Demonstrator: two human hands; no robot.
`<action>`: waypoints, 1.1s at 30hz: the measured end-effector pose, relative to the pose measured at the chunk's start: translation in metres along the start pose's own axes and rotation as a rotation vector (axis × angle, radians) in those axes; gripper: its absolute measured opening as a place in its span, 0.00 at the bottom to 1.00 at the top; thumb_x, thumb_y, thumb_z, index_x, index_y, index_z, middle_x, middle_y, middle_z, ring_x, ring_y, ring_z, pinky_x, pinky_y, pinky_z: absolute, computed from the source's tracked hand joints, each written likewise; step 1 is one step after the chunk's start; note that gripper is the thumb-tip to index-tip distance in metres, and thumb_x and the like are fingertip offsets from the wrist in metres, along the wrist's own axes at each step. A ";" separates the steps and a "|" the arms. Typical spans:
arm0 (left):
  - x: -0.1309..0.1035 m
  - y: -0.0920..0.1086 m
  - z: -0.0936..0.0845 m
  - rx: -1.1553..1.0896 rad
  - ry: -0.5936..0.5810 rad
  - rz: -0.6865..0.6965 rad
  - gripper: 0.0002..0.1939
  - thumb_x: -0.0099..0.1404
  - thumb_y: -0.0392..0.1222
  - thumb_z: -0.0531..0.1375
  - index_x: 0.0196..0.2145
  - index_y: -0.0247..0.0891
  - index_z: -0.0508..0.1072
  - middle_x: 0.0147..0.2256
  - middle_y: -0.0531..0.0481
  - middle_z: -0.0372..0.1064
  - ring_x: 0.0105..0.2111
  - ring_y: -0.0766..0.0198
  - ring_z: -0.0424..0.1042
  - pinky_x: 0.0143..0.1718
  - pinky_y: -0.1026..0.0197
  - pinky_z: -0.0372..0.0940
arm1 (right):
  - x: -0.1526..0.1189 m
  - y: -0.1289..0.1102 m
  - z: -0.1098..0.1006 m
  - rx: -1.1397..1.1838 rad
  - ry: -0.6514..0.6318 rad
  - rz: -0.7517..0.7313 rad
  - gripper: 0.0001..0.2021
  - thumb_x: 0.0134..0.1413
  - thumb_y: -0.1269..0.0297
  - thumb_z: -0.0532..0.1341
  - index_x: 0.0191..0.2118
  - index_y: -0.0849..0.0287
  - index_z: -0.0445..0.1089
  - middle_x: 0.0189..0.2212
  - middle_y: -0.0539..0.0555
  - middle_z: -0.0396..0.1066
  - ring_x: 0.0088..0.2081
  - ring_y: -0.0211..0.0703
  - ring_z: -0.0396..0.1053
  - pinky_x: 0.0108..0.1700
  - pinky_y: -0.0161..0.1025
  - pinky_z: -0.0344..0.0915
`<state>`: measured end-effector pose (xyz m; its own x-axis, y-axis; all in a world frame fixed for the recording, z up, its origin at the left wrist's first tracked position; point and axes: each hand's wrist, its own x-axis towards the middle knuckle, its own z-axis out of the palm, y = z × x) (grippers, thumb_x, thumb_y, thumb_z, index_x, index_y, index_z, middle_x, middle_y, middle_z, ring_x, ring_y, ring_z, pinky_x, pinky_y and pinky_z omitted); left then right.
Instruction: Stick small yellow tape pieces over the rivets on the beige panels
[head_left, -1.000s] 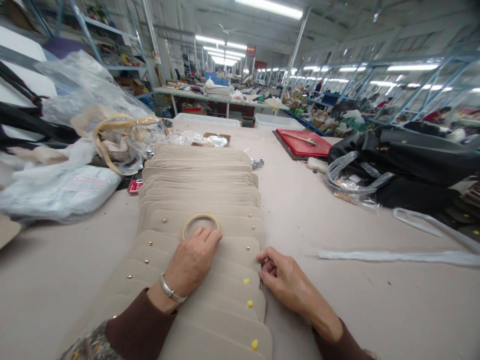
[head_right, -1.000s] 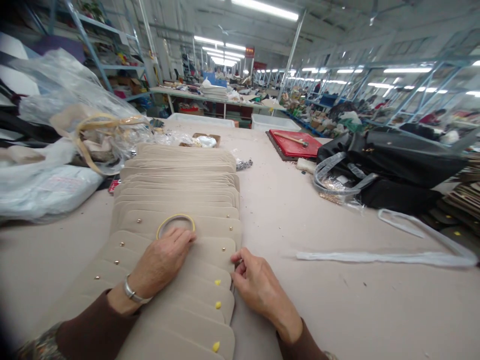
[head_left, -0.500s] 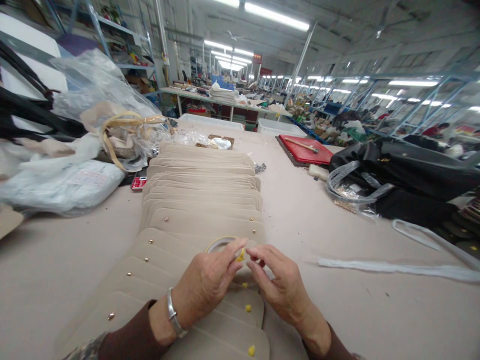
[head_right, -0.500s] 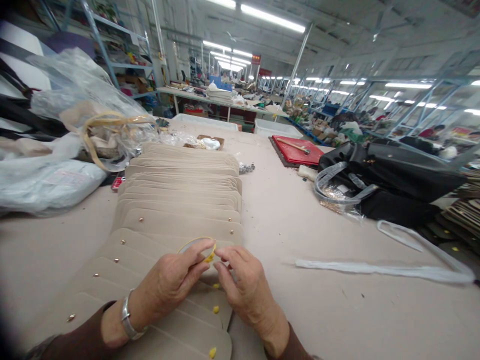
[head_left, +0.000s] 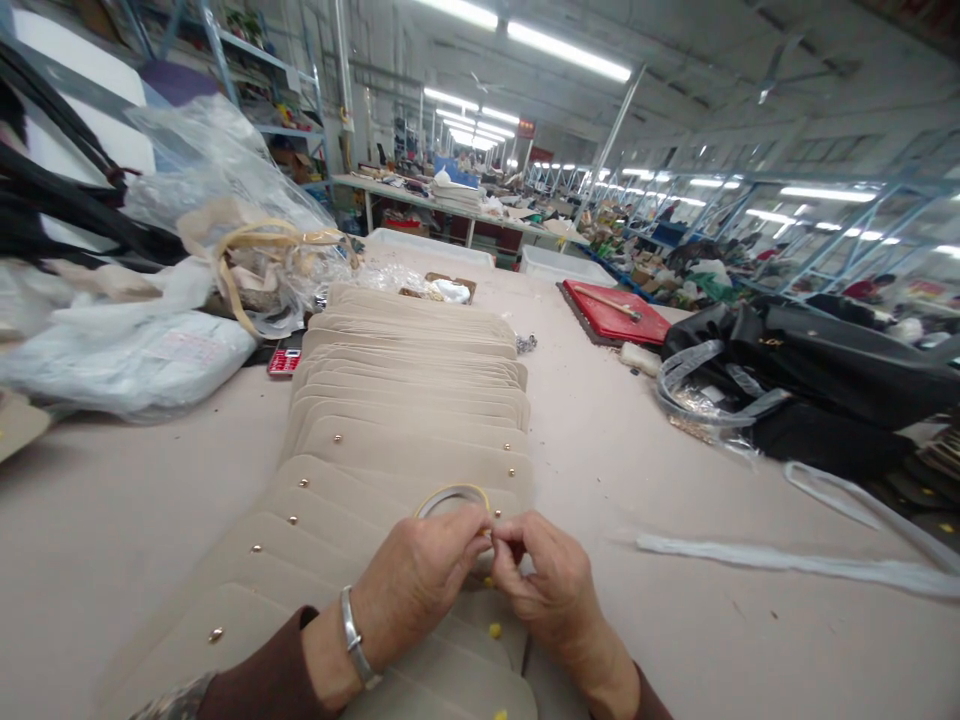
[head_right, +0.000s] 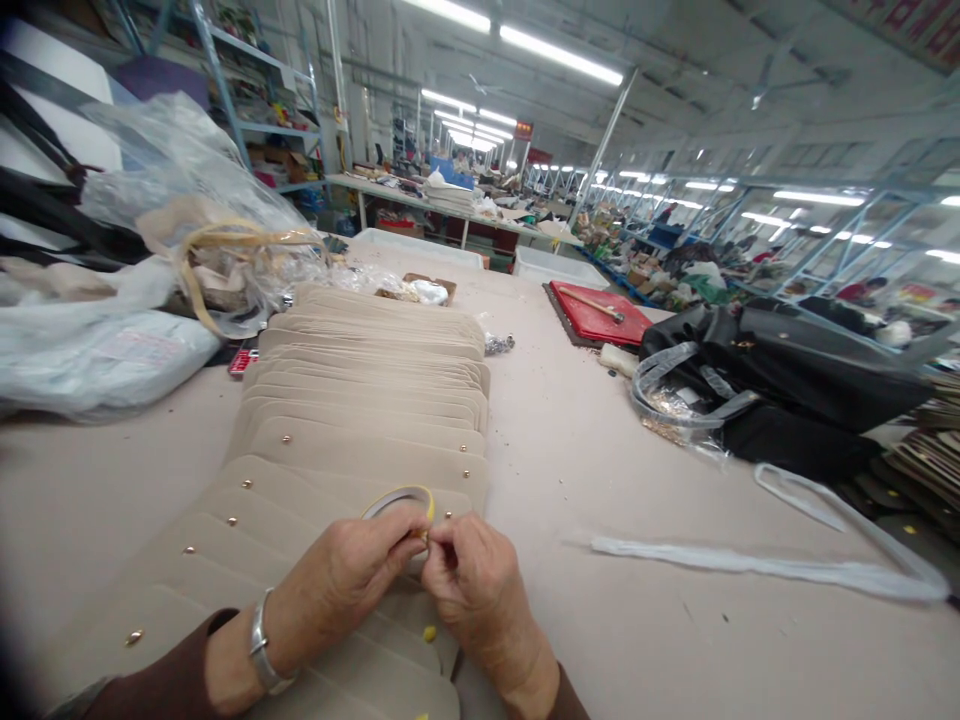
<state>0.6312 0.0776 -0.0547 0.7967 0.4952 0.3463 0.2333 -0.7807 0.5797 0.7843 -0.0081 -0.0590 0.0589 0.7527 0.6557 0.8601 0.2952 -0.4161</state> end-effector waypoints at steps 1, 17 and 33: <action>0.001 0.000 0.000 -0.002 0.020 0.007 0.07 0.71 0.36 0.50 0.35 0.41 0.66 0.27 0.56 0.70 0.25 0.66 0.71 0.25 0.66 0.59 | 0.000 -0.001 -0.001 -0.010 0.002 0.007 0.09 0.54 0.76 0.53 0.28 0.58 0.67 0.20 0.48 0.66 0.22 0.35 0.64 0.25 0.32 0.60; -0.004 0.002 0.012 0.147 0.259 0.245 0.09 0.70 0.31 0.48 0.33 0.38 0.65 0.25 0.53 0.65 0.24 0.66 0.65 0.27 0.64 0.59 | 0.001 0.025 0.003 0.540 -0.081 1.028 0.13 0.44 0.55 0.66 0.26 0.61 0.70 0.16 0.47 0.68 0.17 0.35 0.66 0.20 0.31 0.63; 0.002 -0.013 0.019 0.445 -0.119 -0.045 0.05 0.68 0.32 0.53 0.35 0.38 0.66 0.32 0.49 0.66 0.33 0.57 0.65 0.31 0.57 0.64 | 0.005 0.027 0.012 0.127 -0.308 0.757 0.13 0.54 0.57 0.59 0.26 0.60 0.72 0.19 0.50 0.71 0.21 0.39 0.67 0.25 0.35 0.62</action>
<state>0.6403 0.0820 -0.0752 0.8327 0.5054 0.2262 0.4649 -0.8601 0.2099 0.8013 0.0110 -0.0742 0.4416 0.8969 -0.0251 0.5784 -0.3059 -0.7562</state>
